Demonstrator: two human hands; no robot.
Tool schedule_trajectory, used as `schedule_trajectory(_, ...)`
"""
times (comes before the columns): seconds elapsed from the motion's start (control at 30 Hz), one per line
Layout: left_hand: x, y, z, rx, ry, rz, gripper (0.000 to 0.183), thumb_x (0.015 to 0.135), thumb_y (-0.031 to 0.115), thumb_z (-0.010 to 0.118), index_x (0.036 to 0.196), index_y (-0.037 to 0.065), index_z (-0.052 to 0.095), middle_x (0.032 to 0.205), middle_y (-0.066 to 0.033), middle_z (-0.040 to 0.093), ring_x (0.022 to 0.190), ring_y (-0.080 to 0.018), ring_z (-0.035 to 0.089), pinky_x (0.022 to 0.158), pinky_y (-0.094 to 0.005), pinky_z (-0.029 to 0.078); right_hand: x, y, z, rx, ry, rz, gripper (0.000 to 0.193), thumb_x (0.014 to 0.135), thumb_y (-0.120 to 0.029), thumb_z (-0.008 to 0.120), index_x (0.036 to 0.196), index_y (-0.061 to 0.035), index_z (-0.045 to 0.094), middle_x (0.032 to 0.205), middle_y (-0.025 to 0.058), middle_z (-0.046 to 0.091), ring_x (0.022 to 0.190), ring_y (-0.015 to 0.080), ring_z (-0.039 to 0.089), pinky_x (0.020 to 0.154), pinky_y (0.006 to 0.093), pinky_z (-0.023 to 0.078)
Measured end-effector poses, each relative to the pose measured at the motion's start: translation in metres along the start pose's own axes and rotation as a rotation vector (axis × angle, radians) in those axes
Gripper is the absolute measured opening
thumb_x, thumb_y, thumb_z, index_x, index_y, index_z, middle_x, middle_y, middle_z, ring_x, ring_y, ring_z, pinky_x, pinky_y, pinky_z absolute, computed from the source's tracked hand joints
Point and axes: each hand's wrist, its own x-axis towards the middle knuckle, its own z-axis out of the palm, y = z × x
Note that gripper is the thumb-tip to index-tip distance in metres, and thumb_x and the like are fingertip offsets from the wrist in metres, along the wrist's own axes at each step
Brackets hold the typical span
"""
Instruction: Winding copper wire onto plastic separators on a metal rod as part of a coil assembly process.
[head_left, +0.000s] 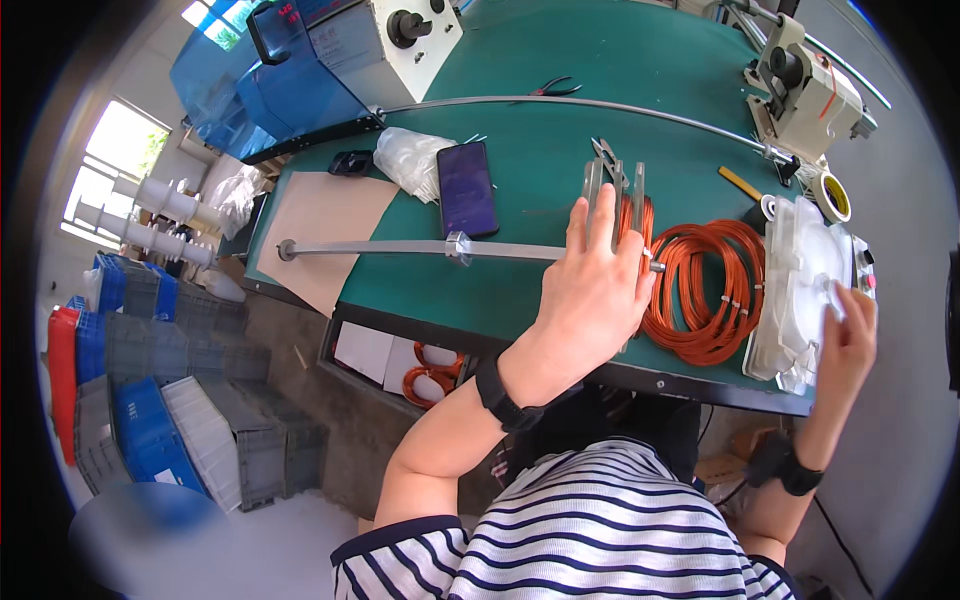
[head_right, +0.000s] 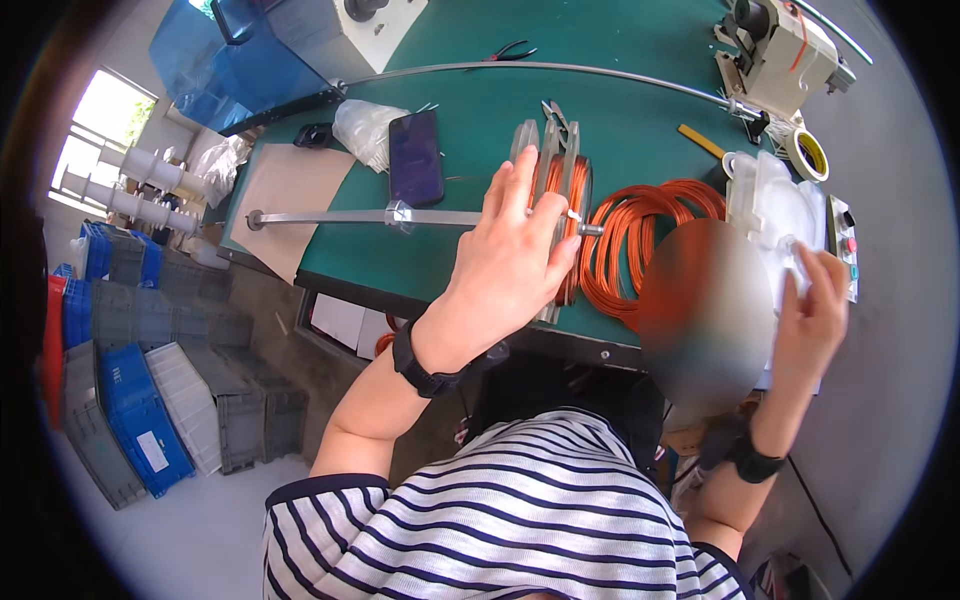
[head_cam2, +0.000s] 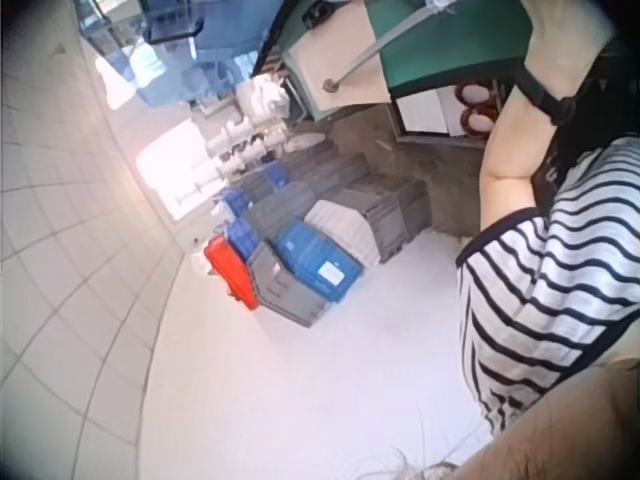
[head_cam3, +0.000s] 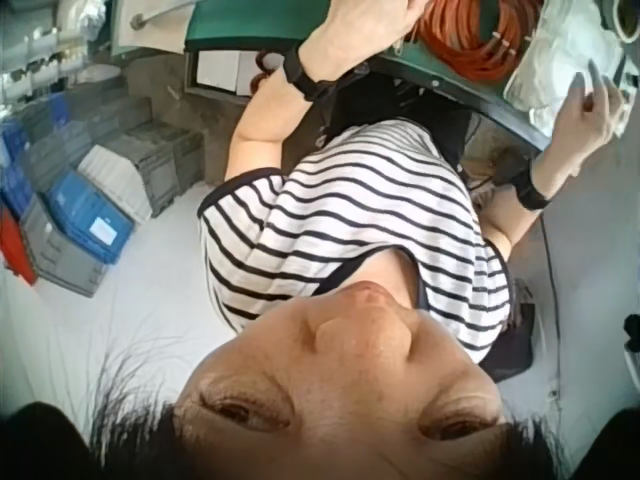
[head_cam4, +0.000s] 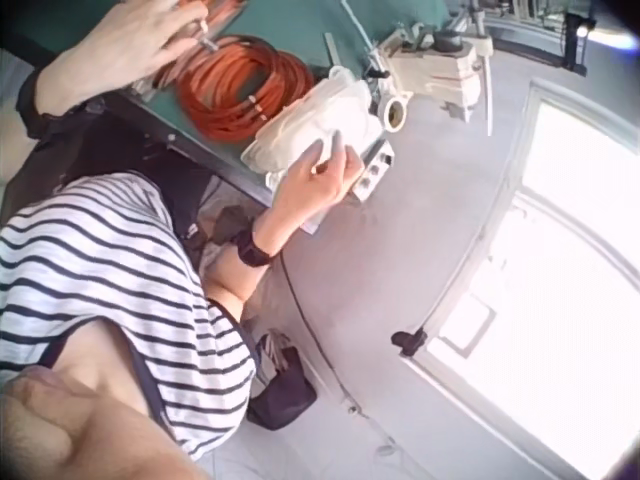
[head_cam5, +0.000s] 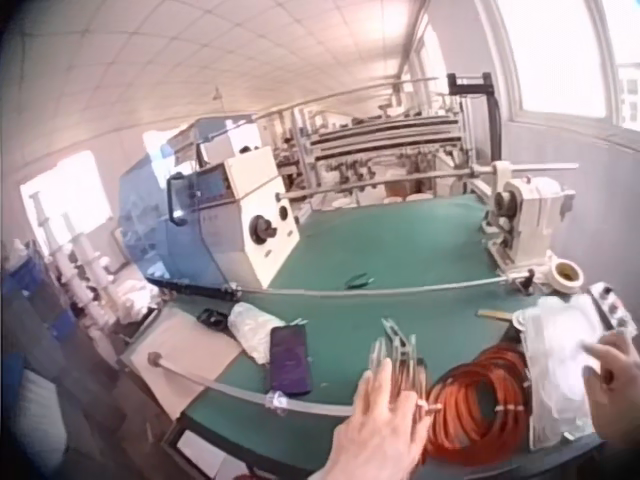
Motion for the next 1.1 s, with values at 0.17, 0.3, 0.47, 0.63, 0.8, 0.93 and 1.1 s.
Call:
schedule_trajectory(0.17, 0.004, -0.006, 0.012, 0.007, 0.085, 0.062, 0.026, 0.084, 0.013, 0.058, 0.103, -0.004, 0.051, 0.133, -0.0270, 0.039, 0.124, -0.0439, 0.038, 0.091, -0.0451, 0.047, -0.044, -0.107, 0.101, 0.390, -0.493, -0.277, 0.066, 0.068, 0.000, 0.062, 0.129, 0.0083, 0.039, 0.118, 0.0260, 0.048, 0.102, 0.0421, 0.055, 0.082, 0.0411, 0.049)
schedule_trajectory(0.3, 0.004, -0.007, 0.013, -0.037, 0.094, 0.089, 0.025, 0.083, 0.009, 0.056, 0.103, -0.005, 0.052, 0.132, -0.0250, 0.041, 0.125, -0.0413, 0.038, 0.097, -0.0450, 0.041, -0.050, -0.103, 0.111, 0.401, -0.438, -0.207, 0.065, 0.066, 0.007, 0.055, 0.129, 0.0086, 0.040, 0.121, 0.0283, 0.047, 0.106, 0.0423, 0.054, 0.082, 0.0409, 0.050)
schedule_trajectory(0.47, 0.002, -0.009, 0.016, -0.058, 0.081, 0.089, 0.024, 0.082, 0.007, 0.055, 0.103, -0.004, 0.052, 0.132, -0.0249, 0.042, 0.126, -0.0396, 0.038, 0.095, -0.0460, 0.041, -0.051, -0.113, 0.106, 0.293, -0.337, -0.331, 0.065, 0.063, 0.013, 0.049, 0.127, 0.0078, 0.043, 0.129, 0.0276, 0.040, 0.111, 0.0440, 0.051, 0.086, 0.0413, 0.048)
schedule_trajectory(0.63, 0.005, -0.005, 0.013, -0.015, 0.006, 0.083, 0.017, 0.082, 0.007, 0.055, 0.097, -0.001, 0.057, 0.133, -0.0251, 0.042, 0.128, -0.0388, 0.037, 0.096, -0.0477, 0.039, -0.051, -0.101, 0.113, 0.328, -0.348, -0.223, 0.060, 0.064, 0.014, 0.048, 0.124, 0.0069, 0.047, 0.128, 0.0287, 0.039, 0.115, 0.0453, 0.046, 0.087, 0.0412, 0.048)
schedule_trajectory(0.8, -0.001, -0.021, 0.020, -0.179, 0.102, 0.152, 0.018, 0.083, 0.008, 0.056, 0.101, 0.003, 0.057, 0.135, -0.0271, 0.039, 0.126, -0.0413, 0.037, 0.100, -0.0456, 0.036, -0.049, -0.131, 0.089, 0.085, -0.263, -0.364, 0.057, 0.062, -0.005, 0.065, 0.117, 0.0009, 0.054, 0.105, 0.0193, 0.050, 0.099, 0.0336, 0.049, 0.081, 0.0405, 0.040)
schedule_trajectory(0.93, -0.011, -0.022, 0.005, -0.198, 0.127, 0.036, 0.029, 0.083, 0.009, 0.059, 0.110, 0.004, 0.049, 0.138, -0.0272, 0.034, 0.116, -0.0407, 0.047, 0.093, -0.0410, 0.042, -0.035, -0.118, 0.080, -0.183, -0.361, -0.328, 0.048, 0.070, -0.011, 0.061, 0.116, 0.0022, 0.053, 0.077, 0.0116, 0.057, 0.076, 0.0272, 0.058, 0.071, 0.0391, 0.043)
schedule_trajectory(1.1, -0.012, -0.019, 0.000, -0.191, 0.009, -0.077, 0.024, 0.087, 0.016, 0.056, 0.107, 0.003, 0.050, 0.139, -0.0239, 0.035, 0.090, -0.0364, 0.061, 0.079, -0.0401, 0.048, -0.026, -0.085, 0.072, -0.002, -0.278, -0.050, 0.039, 0.076, -0.005, 0.055, 0.115, 0.0008, 0.055, 0.064, 0.0150, 0.059, 0.058, 0.0320, 0.059, 0.055, 0.0415, 0.045)
